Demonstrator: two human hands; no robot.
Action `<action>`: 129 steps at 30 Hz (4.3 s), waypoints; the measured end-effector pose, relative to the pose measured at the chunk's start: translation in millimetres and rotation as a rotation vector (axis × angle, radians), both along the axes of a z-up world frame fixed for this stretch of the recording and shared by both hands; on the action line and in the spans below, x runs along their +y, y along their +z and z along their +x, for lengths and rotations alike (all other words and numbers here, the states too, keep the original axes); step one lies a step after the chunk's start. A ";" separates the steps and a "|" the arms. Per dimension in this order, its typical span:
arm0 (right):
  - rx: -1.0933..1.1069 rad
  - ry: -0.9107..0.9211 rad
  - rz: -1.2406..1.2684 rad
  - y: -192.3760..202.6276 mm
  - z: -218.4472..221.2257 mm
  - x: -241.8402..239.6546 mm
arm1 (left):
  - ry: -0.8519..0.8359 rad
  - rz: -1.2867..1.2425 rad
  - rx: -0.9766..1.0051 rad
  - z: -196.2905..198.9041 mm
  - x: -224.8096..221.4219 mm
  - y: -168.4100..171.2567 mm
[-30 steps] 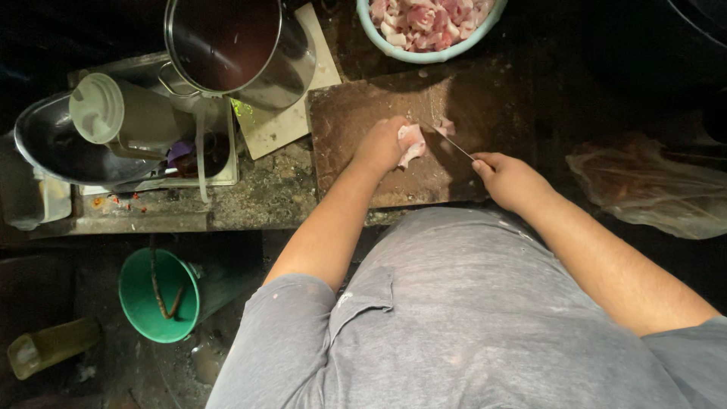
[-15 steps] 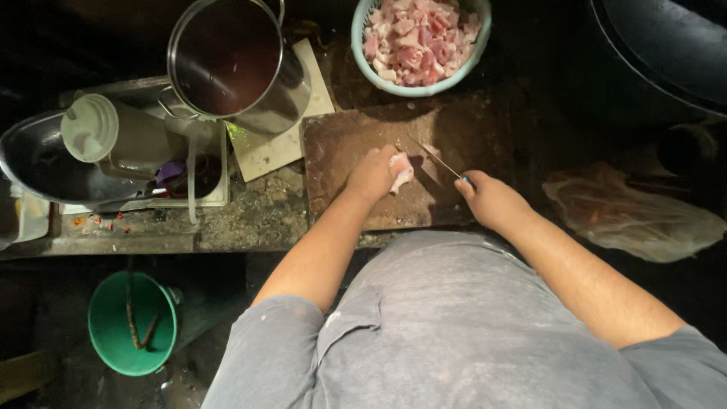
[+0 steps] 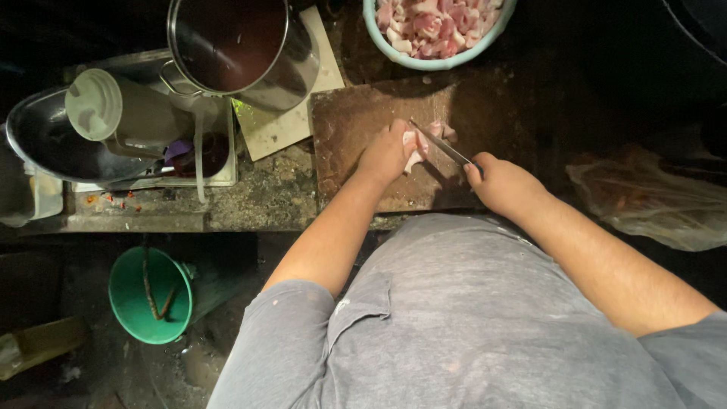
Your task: The person cuts raw meat into small pieces using a knife on a wooden board and then places the meat into a bowl.
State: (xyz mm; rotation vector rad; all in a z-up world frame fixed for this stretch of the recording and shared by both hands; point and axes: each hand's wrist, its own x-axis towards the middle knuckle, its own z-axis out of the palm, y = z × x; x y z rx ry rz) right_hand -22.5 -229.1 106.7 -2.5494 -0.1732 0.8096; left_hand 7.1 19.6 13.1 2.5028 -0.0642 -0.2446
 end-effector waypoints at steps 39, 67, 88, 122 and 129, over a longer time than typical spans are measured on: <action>-0.074 0.103 -0.151 -3.2 -18.4 -11.9 | 0.003 -0.103 -0.054 -15.2 5.7 -3.3; -0.045 0.119 -0.125 -13.5 -2.1 7.0 | -0.010 -0.041 -0.024 -16.3 4.1 -8.1; 0.027 0.104 -0.069 -55.7 31.8 61.0 | -0.009 -0.022 -0.132 -21.3 0.3 -22.7; -0.053 -0.059 0.025 -15.6 -5.9 -17.7 | 0.248 -0.271 0.063 -9.5 0.6 -18.3; 0.004 -0.098 0.119 7.9 -15.0 -9.3 | 0.423 -0.482 0.035 -18.1 -6.8 -26.8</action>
